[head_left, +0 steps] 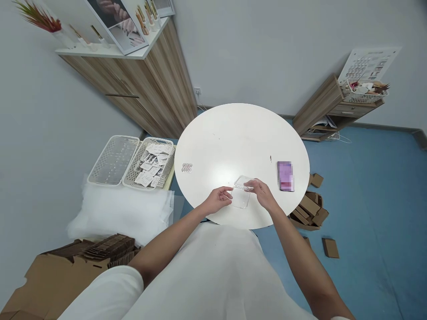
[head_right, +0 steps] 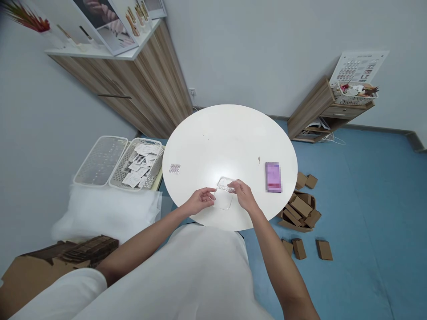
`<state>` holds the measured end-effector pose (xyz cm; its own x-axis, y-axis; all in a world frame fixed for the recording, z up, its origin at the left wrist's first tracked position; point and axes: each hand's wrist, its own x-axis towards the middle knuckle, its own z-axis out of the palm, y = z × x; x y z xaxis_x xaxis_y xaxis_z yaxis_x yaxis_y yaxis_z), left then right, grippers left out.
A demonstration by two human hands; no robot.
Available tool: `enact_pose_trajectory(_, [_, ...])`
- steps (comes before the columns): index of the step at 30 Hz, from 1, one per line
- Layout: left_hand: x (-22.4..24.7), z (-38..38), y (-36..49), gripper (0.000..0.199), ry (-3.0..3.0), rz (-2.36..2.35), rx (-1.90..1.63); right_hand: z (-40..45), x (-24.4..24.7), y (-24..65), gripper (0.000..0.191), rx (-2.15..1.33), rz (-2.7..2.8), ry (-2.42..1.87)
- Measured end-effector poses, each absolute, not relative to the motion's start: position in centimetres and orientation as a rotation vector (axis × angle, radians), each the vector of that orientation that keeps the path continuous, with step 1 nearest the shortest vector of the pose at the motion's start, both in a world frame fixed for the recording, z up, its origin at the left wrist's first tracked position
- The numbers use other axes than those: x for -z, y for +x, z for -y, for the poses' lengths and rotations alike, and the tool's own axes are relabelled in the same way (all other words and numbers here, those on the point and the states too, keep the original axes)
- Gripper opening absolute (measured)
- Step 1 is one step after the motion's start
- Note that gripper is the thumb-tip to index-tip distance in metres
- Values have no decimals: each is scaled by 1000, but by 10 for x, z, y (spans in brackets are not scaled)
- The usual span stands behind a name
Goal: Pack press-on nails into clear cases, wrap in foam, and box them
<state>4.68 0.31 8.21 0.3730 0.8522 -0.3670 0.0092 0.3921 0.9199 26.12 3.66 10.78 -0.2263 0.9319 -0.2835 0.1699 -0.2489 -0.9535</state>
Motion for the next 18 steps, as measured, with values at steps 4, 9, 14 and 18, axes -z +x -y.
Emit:
enact_pose_trajectory(4, [-80, 0, 46, 43, 1044, -1048, -682, -44, -106, 251, 38, -1530, 1265, -1523])
enact_pose_trajectory(9, [-79, 3, 47, 41, 1049, -1055, -696, -42, -100, 241, 40, -1553, 1127, -1616])
enact_pose_trajectory(14, [-79, 4, 50, 42, 1042, -1048, -693, -42, -98, 239, 44, -1564, 1078, -1613])
enact_pose_trajectory(18, [-77, 3, 51, 41, 1025, -1082, -706, -36, -96, 240, 44, -1546, 1094, -1655])
